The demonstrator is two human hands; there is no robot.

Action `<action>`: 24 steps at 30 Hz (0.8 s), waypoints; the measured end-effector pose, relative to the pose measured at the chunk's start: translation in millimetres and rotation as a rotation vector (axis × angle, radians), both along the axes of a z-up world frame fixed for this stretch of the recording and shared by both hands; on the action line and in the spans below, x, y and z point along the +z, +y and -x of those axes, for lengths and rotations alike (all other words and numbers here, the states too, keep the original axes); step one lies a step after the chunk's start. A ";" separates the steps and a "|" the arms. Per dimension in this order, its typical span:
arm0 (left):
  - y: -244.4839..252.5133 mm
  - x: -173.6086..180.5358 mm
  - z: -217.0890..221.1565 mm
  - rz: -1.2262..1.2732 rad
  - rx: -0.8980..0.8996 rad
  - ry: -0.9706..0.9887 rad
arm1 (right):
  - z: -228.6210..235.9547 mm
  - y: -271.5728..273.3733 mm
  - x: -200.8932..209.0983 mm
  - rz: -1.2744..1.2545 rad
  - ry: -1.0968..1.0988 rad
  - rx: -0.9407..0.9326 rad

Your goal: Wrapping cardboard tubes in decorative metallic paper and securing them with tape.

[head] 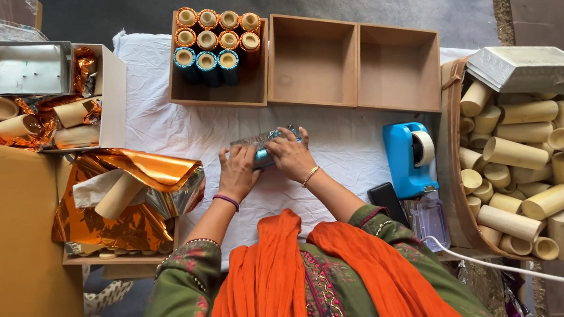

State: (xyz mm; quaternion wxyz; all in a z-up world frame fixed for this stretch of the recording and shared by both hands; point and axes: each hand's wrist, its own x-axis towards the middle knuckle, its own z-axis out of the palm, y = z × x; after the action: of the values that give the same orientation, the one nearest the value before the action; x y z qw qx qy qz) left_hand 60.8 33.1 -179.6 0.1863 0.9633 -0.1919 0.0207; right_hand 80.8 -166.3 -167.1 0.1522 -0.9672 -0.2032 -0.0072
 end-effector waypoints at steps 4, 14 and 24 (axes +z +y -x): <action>1.4 -2.7 -4.7 0.037 0.009 0.005 | 3.8 5.2 11.2 -0.047 -0.049 -0.027; 16.1 8.4 -33.5 0.062 0.019 0.211 | 3.9 4.4 19.4 0.033 -0.103 0.092; 22.7 8.7 -37.7 0.040 -0.050 -0.067 | -30.2 3.9 3.0 0.040 0.039 0.088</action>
State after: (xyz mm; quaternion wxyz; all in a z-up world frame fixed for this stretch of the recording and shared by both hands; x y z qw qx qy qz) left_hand 98.5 55.8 -170.8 0.1993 0.9531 -0.2215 0.0521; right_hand 110.9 -162.4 -164.1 0.1371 -0.9601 -0.2427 0.0223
